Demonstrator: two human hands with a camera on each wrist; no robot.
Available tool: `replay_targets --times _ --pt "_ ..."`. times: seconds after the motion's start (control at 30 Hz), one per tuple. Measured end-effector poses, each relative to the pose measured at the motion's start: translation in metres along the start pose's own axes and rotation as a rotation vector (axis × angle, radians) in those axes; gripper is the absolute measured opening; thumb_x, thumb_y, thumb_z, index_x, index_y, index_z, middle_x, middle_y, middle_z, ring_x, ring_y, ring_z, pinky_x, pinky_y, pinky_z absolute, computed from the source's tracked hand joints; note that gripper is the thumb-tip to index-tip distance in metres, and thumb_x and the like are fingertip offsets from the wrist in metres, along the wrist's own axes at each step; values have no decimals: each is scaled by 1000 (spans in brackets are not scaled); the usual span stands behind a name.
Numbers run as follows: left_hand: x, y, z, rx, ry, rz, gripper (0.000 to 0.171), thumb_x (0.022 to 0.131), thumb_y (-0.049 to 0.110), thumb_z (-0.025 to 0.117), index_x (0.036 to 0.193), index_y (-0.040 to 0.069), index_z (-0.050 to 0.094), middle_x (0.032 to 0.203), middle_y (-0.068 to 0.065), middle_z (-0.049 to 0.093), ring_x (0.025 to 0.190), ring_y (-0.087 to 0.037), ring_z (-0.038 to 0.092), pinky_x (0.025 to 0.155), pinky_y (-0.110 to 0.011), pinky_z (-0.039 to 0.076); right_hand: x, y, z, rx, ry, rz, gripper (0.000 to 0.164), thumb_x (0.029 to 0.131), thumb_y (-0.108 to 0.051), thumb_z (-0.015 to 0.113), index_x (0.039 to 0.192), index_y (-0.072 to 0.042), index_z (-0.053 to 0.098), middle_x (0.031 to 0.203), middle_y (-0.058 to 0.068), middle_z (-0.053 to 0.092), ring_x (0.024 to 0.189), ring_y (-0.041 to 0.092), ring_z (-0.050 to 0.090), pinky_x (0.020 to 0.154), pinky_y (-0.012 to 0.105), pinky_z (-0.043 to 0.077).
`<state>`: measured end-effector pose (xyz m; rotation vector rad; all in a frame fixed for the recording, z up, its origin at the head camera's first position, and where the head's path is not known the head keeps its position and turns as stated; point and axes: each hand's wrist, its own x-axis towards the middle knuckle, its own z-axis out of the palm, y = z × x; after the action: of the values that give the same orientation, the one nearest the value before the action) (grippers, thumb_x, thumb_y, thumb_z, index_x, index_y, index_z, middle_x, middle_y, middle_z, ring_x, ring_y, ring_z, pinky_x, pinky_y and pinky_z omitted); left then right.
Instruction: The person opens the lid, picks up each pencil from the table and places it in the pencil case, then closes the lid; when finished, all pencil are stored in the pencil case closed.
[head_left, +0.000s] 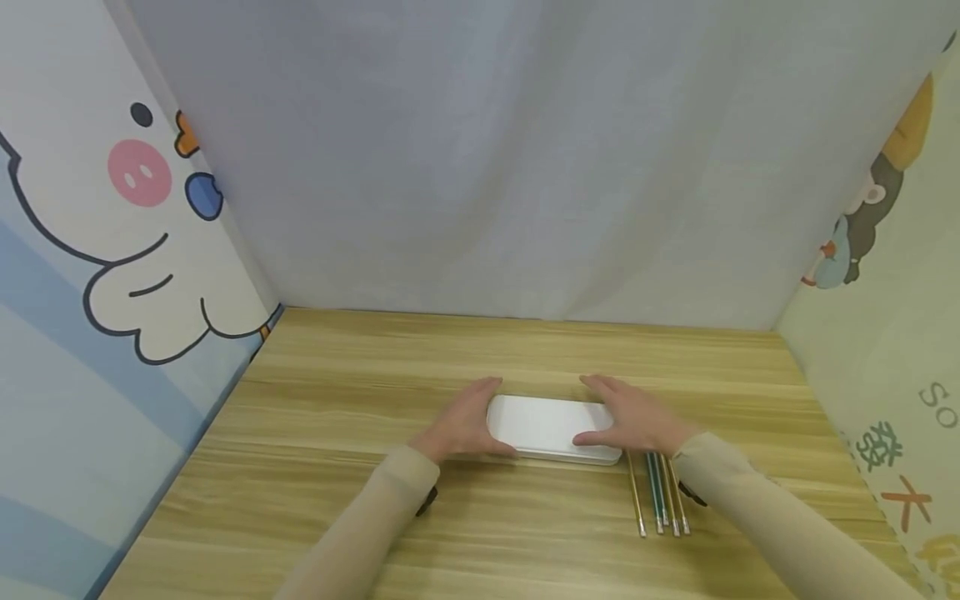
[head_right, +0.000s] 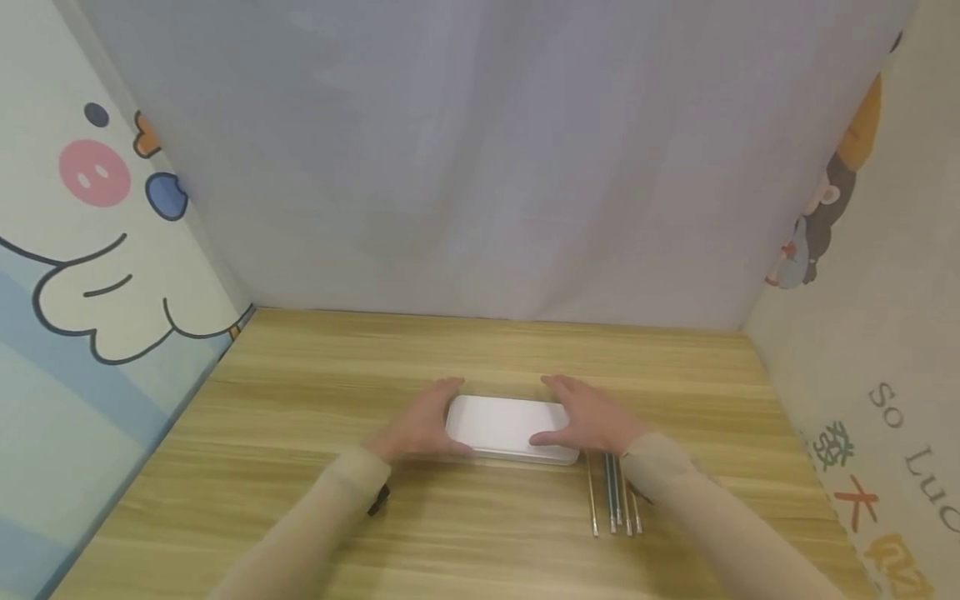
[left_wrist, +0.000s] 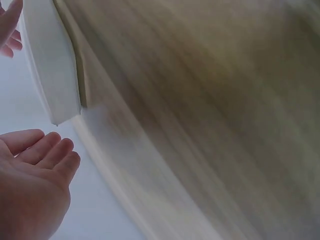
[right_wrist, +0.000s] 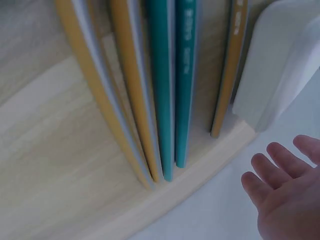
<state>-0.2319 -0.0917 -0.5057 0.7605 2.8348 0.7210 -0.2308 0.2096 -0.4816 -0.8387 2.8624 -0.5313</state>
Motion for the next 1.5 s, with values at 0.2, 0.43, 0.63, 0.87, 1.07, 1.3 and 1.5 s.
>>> replay_targets --times 0.2,0.43,0.63,0.87,1.07,1.3,1.5 --pt "-1 -1 9 -2 29 29 118 59 61 82 145 -3 32 147 -18 35 134 -30 31 109 -39 24 -3 -4 8 16 11 -24 107 71 -72 64 146 -3 33 145 20 37 130 38 36 104 52 29" --pt "-1 -2 17 -21 38 32 115 62 58 82 145 -3 31 147 -18 35 134 -30 32 108 -40 26 -3 -3 19 26 35 -39 110 70 -71 67 147 -1 30 144 22 37 129 38 37 105 51 28" --pt "-1 -1 17 -33 44 33 110 64 52 83 144 -5 33 144 -20 38 131 -32 36 106 -40 29 0 -5 29 11 93 -83 107 67 -66 73 144 -1 37 140 20 43 124 36 43 102 50 33" --pt "-1 0 17 -20 36 17 103 65 47 82 142 -4 37 139 -18 43 126 -30 41 103 -39 34 1 -8 38 -19 158 -155 100 66 -61 77 139 -2 44 134 16 49 120 34 48 97 50 38" --pt "0 0 17 -24 41 11 100 64 44 83 141 -2 39 136 -16 46 121 -27 45 100 -38 37 3 -13 37 -29 167 -179 90 66 -54 79 135 -4 50 133 12 51 118 31 49 96 48 39" --pt "2 -1 17 -32 45 14 97 62 45 83 138 0 43 132 -13 49 114 -24 49 96 -37 41 3 -21 33 -25 102 -154 84 70 -47 79 134 -1 51 136 15 48 122 32 46 99 47 37" --pt "2 -2 17 -24 43 22 95 62 46 84 136 2 44 128 -10 50 110 -22 49 94 -36 42 4 -21 34 -25 87 -144 86 70 -47 79 136 0 50 137 16 47 123 32 45 99 46 37"
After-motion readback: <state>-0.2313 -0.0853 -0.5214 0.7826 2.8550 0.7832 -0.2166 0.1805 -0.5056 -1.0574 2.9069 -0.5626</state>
